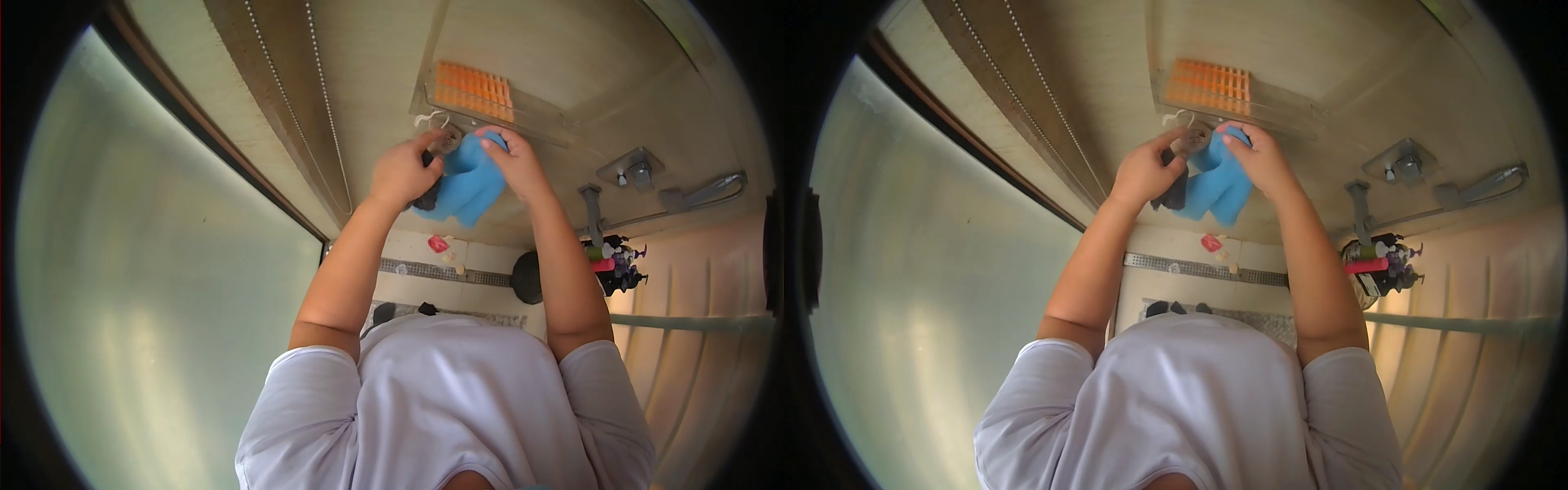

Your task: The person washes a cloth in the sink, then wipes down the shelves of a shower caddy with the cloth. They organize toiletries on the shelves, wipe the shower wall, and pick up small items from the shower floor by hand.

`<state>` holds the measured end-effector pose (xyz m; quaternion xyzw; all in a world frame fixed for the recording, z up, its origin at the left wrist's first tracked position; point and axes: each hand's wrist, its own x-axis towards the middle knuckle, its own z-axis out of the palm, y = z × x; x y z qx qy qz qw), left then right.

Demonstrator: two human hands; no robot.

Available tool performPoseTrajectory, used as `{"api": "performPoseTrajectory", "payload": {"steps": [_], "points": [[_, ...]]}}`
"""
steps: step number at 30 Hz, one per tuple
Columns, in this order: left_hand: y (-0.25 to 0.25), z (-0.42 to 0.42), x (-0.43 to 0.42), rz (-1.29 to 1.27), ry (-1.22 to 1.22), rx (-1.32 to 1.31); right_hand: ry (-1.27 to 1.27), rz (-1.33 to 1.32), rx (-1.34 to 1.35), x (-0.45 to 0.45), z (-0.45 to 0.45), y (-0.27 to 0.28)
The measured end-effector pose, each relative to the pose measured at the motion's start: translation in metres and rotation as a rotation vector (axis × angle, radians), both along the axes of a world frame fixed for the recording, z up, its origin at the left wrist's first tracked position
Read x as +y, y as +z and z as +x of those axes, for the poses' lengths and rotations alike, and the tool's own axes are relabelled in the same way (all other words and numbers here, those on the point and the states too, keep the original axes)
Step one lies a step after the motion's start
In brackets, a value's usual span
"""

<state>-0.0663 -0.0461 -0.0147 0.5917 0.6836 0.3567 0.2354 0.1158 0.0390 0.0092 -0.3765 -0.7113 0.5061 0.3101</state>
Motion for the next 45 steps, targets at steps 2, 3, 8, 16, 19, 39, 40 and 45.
{"api": "performPoseTrajectory", "payload": {"steps": [2, 3, 8, 16, 19, 39, 40, 45], "points": [[0.003, 0.01, 0.002, 0.071, -0.132, -0.136, 0.068, -0.109, 0.077, -0.005, 0.007, 0.006], [0.004, 0.016, 0.004, 0.107, -0.198, -0.204, 0.105, -0.119, 0.12, -0.007, 0.008, 0.007], [-0.002, 0.027, 0.022, -0.239, -0.308, -0.709, 0.143, 0.008, 0.147, -0.018, 0.022, 0.009], [0.021, 0.036, 0.015, -0.154, -0.406, -0.393, 0.142, -0.065, 0.076, -0.018, 0.057, 0.005], [0.037, 0.04, 0.009, -0.201, -0.435, -0.486, 0.168, 0.024, 0.043, -0.018, 0.056, 0.014], [0.017, 0.071, 0.054, 0.043, 0.008, -0.434, -0.305, 0.761, -0.178, 0.014, 0.073, -0.02], [0.012, 0.077, 0.059, 0.118, 0.068, -0.322, -0.336, 0.874, -0.204, 0.02, 0.071, -0.021], [0.029, 0.079, 0.055, 0.243, 0.237, 0.054, -0.408, 1.043, -0.482, 0.029, 0.058, -0.022]]}}
